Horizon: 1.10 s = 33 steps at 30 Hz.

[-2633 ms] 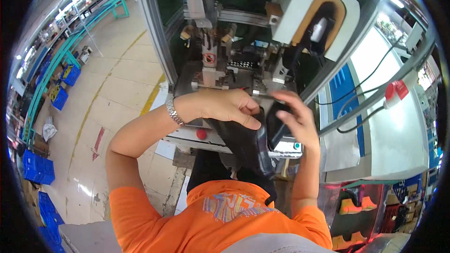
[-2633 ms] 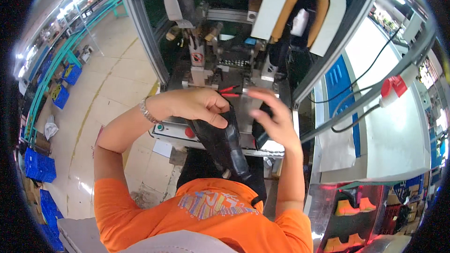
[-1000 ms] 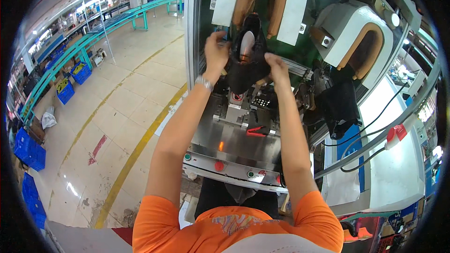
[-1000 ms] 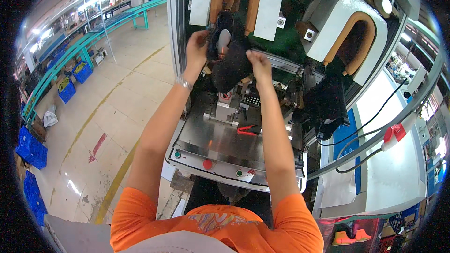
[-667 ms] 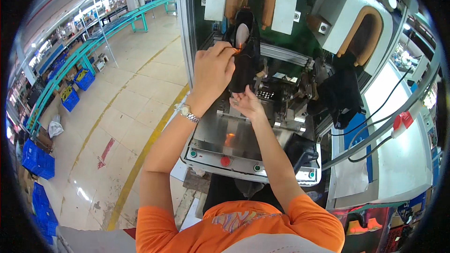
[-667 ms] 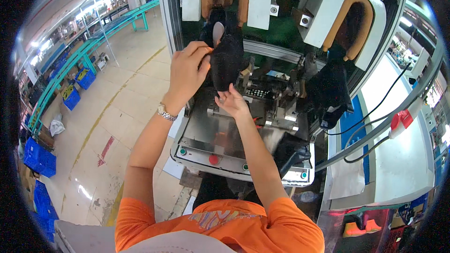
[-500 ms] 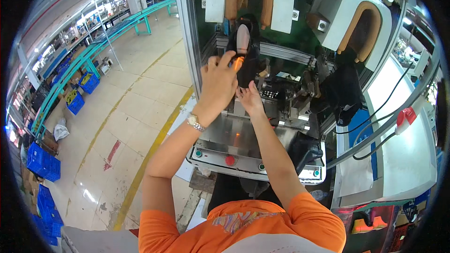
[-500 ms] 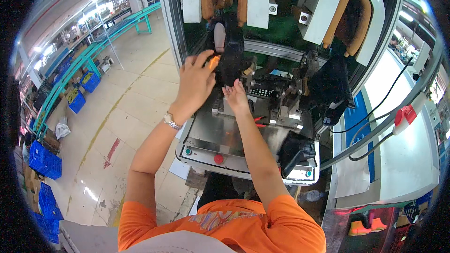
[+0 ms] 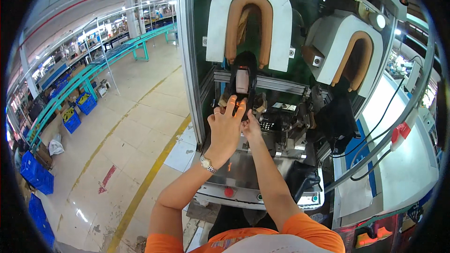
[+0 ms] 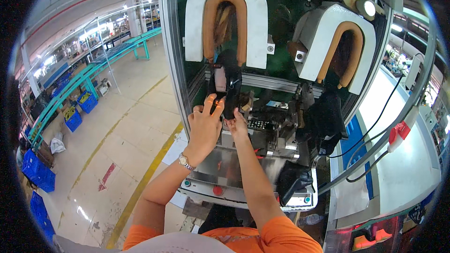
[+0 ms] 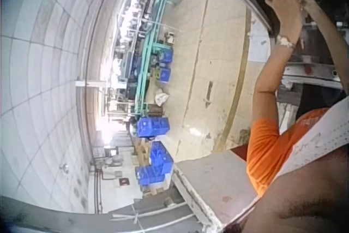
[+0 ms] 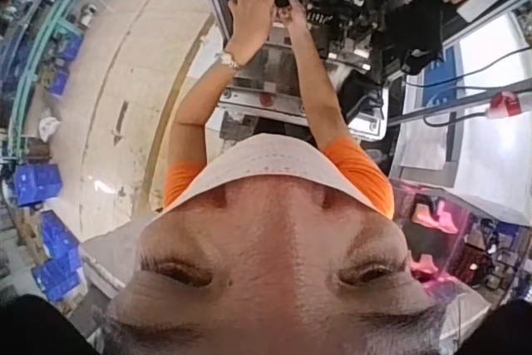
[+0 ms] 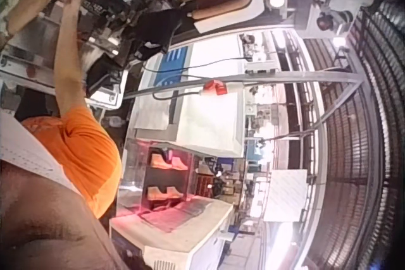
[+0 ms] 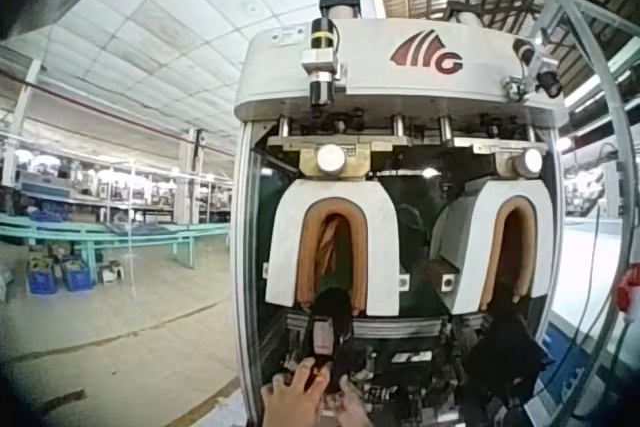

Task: The person places black shoe uppers onto a machine jig, presses a button to activate the machine, and then removes the processed shoes. The person repeats this process for multiple shoes, handling them one at a time and placing the finished items on a nearby table.

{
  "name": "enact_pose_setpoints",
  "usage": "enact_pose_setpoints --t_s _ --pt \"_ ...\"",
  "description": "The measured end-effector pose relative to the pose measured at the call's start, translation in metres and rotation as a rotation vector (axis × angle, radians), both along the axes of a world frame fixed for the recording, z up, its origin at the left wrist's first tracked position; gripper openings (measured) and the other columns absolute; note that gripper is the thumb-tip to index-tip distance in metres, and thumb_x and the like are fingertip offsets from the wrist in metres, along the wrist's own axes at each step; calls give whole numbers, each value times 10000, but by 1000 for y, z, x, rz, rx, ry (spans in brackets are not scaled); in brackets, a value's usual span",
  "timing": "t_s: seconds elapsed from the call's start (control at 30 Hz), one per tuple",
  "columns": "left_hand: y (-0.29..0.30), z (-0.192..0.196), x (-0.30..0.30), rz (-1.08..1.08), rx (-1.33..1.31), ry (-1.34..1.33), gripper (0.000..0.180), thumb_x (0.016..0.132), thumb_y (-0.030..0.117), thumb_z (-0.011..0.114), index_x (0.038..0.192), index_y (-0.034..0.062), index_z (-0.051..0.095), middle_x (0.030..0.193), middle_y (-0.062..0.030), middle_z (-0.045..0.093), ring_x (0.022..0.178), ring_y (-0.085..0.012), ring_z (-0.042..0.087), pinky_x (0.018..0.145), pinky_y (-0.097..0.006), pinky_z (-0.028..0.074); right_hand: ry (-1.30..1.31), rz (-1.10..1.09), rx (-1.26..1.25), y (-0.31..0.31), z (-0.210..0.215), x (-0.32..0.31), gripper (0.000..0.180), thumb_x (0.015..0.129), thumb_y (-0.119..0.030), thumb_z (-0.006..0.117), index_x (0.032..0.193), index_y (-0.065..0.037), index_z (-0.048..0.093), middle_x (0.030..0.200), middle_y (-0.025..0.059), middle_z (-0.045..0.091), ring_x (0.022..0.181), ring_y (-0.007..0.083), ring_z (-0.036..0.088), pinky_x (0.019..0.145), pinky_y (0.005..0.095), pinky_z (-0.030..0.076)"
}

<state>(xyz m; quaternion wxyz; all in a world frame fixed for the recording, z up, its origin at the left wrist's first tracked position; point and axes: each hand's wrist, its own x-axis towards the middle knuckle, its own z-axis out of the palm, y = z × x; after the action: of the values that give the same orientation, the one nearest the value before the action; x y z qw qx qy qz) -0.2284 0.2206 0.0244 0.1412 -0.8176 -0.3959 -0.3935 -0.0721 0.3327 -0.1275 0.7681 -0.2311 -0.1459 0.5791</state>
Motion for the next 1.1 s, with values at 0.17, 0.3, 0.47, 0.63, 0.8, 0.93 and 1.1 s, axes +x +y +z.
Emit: enact_pose_setpoints --t_s 0.17,0.3,0.47,0.63,0.8,0.93,1.1 --pt "2 -1 0 -15 -28 -10 526 652 35 568 1164 123 487 1235 -84 381 843 -300 484 674 -394 393 -51 7 -40 -2 -11 12 149 816 -253 609 823 -118 547 606 -24 524 483 71 470 516 232 435" --pt "6 -4 -3 -24 -24 -21 532 660 42 560 1179 129 479 1237 -83 377 844 -305 479 684 -395 384 -45 -68 -90 1 -10 6 129 808 -233 623 795 -130 546 561 -40 480 449 52 422 512 238 444" --pt "7 -8 -3 -15 -61 -7 497 696 59 552 1182 123 476 1235 -82 379 885 -303 455 701 -388 379 -77 -102 -147 -7 1 -6 129 801 -228 632 778 -134 547 646 -31 544 529 62 499 520 239 454" --pt "12 -11 1 -47 23 -50 428 742 94 548 1165 113 490 1209 -86 402 911 -291 446 708 -378 380 -74 -104 -150 -5 -2 0 138 815 -242 613 769 -131 545 664 -29 548 552 68 510 540 245 459" --pt "7 -14 -4 -274 23 -242 453 732 66 561 1179 98 490 1251 -109 389 983 -276 442 803 -371 368 -32 -51 -124 -5 -9 4 110 828 -217 593 767 -142 542 561 -49 444 481 76 417 559 257 458" --pt "-10 -46 -25 -384 -132 -497 418 720 17 562 1134 44 512 1240 -150 403 1088 -317 429 927 -378 331 -88 -25 -142 -9 -11 9 58 836 -170 579 792 -139 556 639 -44 496 514 80 436 623 296 469" --pt "-13 -66 -33 -325 -32 -440 402 726 21 560 1123 15 502 1178 -159 462 1096 -323 438 932 -389 330 -39 -3 -85 2 -23 3 18 844 -120 554 834 -133 560 791 -1 585 701 157 568 692 334 476"
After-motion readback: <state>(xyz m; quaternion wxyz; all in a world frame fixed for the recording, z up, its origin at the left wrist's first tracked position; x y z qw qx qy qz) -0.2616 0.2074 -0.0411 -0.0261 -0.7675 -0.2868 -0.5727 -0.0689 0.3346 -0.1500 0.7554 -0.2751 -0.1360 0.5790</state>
